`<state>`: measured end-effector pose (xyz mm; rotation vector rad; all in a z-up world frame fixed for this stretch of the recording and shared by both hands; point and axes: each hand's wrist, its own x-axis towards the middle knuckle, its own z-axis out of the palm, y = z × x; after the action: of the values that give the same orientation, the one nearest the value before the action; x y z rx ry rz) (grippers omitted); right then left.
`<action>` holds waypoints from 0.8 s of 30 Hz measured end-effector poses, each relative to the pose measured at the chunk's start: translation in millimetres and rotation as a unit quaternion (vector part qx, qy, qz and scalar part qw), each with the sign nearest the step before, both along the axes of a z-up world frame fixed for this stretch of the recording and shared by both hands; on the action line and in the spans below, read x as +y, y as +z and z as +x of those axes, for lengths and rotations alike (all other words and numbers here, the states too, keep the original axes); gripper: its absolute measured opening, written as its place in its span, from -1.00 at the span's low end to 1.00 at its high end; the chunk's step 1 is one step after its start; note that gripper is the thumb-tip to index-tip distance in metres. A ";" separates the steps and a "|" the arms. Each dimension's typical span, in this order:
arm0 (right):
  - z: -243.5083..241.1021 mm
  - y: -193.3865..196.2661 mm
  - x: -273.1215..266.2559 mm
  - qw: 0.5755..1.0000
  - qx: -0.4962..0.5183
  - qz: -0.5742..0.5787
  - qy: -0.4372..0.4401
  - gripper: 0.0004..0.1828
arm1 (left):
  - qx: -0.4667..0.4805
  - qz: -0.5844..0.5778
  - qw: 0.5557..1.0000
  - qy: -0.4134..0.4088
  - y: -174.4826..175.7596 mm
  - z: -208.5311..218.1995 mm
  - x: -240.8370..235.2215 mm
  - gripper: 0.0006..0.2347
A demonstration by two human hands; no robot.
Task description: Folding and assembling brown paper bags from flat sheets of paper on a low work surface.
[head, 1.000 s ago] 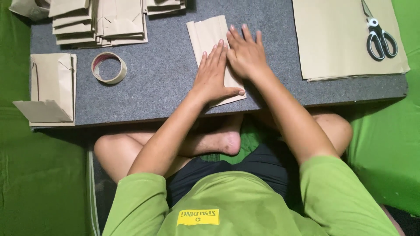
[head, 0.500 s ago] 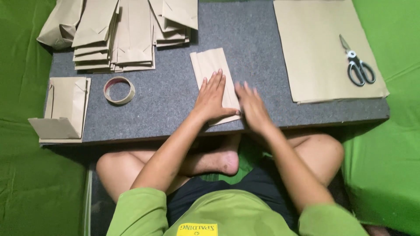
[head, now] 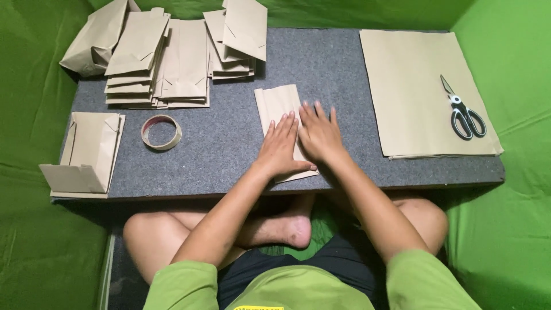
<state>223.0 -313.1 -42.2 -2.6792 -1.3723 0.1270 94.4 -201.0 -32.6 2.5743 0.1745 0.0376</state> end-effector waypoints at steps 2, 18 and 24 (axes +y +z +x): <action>36.1 -18.0 34.6 1.000 -0.003 -0.005 -0.009 -0.32 | 0.002 -0.003 1.000 0.005 -5.1 3.7 0.1 0.08; -69.0 -9.0 -92.8 0.982 0.039 0.180 0.038 -0.48 | -0.421 -0.066 0.902 0.067 -32.8 -18.3 11.2 -0.86; -111.0 20.8 -130.8 0.964 0.037 0.257 0.056 -0.41 | -0.299 0.054 0.938 0.167 -44.6 -107.9 -24.0 -0.80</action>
<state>112.0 -443.9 -21.4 -2.1503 -1.3137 -0.1048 -13.5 -225.0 -77.1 2.4795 0.3806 0.9639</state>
